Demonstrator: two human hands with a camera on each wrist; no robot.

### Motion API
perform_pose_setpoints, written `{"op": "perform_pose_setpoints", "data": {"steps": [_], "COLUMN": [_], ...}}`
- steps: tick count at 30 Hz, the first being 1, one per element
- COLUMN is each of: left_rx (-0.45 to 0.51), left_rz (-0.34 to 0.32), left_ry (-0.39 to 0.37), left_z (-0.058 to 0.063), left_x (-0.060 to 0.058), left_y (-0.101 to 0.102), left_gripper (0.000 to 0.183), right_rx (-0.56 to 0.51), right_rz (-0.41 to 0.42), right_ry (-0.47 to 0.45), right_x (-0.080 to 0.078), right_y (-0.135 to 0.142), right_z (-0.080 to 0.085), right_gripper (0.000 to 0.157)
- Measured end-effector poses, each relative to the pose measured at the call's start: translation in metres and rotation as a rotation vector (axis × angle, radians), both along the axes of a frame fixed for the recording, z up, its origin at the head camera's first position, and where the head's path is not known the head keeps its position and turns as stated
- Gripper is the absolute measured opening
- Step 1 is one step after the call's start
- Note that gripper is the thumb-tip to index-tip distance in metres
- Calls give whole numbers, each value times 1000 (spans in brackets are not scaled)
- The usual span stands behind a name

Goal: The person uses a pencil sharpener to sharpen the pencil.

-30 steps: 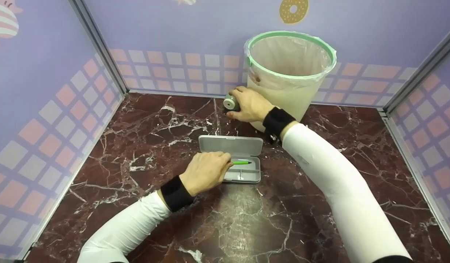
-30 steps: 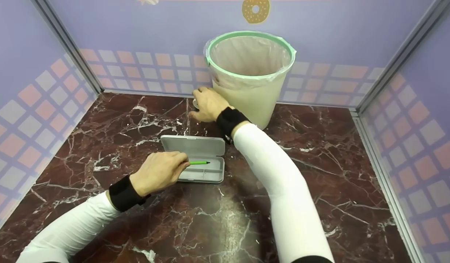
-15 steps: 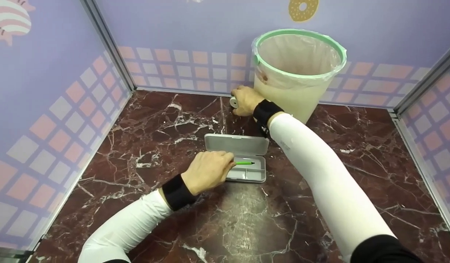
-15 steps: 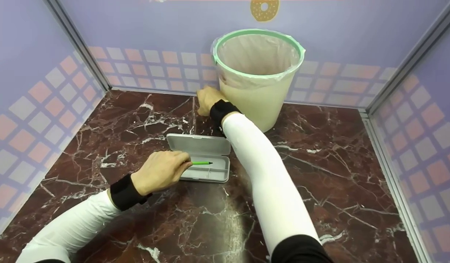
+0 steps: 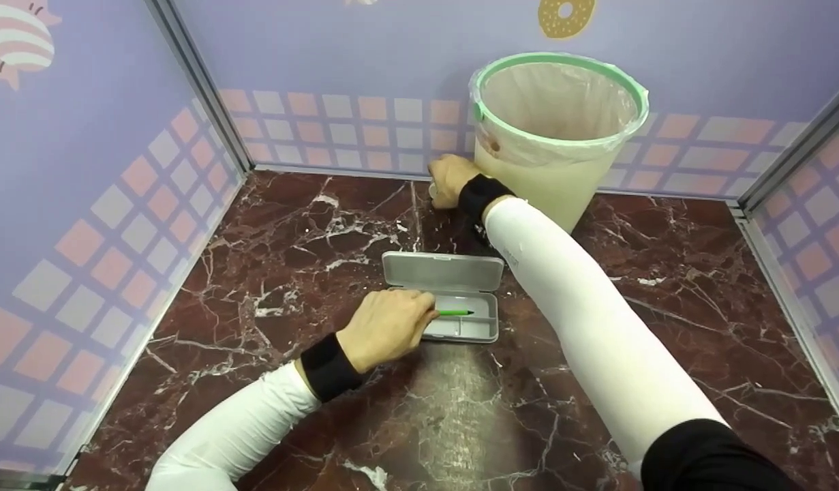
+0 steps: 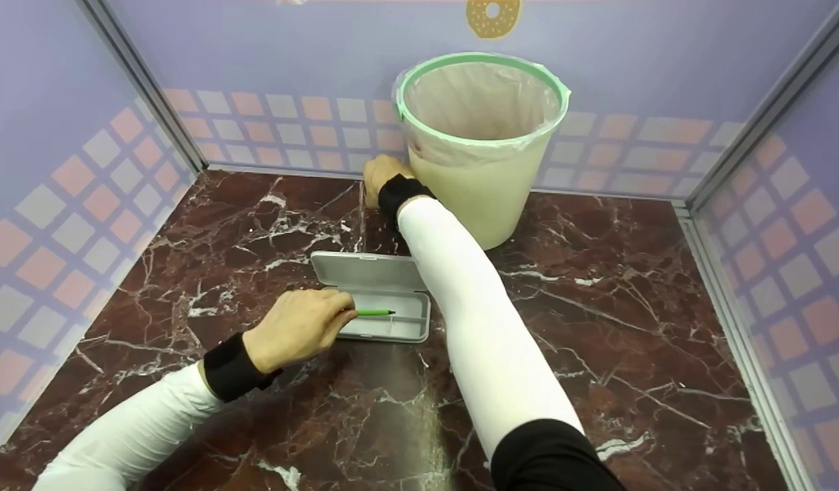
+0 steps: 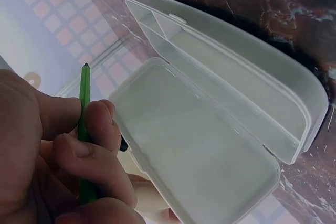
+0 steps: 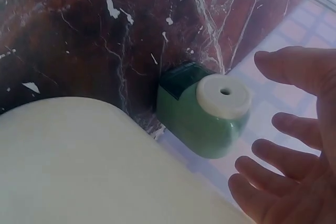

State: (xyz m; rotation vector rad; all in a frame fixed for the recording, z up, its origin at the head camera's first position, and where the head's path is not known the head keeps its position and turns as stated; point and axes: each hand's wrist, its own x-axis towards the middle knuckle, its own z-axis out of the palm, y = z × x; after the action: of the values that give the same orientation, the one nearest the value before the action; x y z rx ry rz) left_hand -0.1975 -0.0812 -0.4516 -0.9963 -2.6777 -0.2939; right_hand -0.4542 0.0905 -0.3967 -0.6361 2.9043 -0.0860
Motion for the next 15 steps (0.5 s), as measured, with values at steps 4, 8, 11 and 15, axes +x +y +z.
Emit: {"op": "perform_pose_setpoints", "data": {"steps": [4, 8, 11, 15], "left_rx": [3, -12, -20, -27], "left_rz": [-23, -24, -23, -28], "left_ry": [-6, -22, -26, -24], "left_z": [-3, -6, -7, -6], "left_x": [4, 9, 12, 14], "left_y": [1, 1, -1, -3], "left_gripper": [30, 31, 31, 31], "right_rx": [-1, 41, 89, 113], "right_rz": [-13, 10, 35, 15], "right_ry": [12, 22, 38, 53], "right_x": [-4, -6, -7, -10], "right_y": [3, 8, 10, 9], "right_z": [-5, -16, -23, -29], "right_gripper": [48, 59, 69, 70]}}
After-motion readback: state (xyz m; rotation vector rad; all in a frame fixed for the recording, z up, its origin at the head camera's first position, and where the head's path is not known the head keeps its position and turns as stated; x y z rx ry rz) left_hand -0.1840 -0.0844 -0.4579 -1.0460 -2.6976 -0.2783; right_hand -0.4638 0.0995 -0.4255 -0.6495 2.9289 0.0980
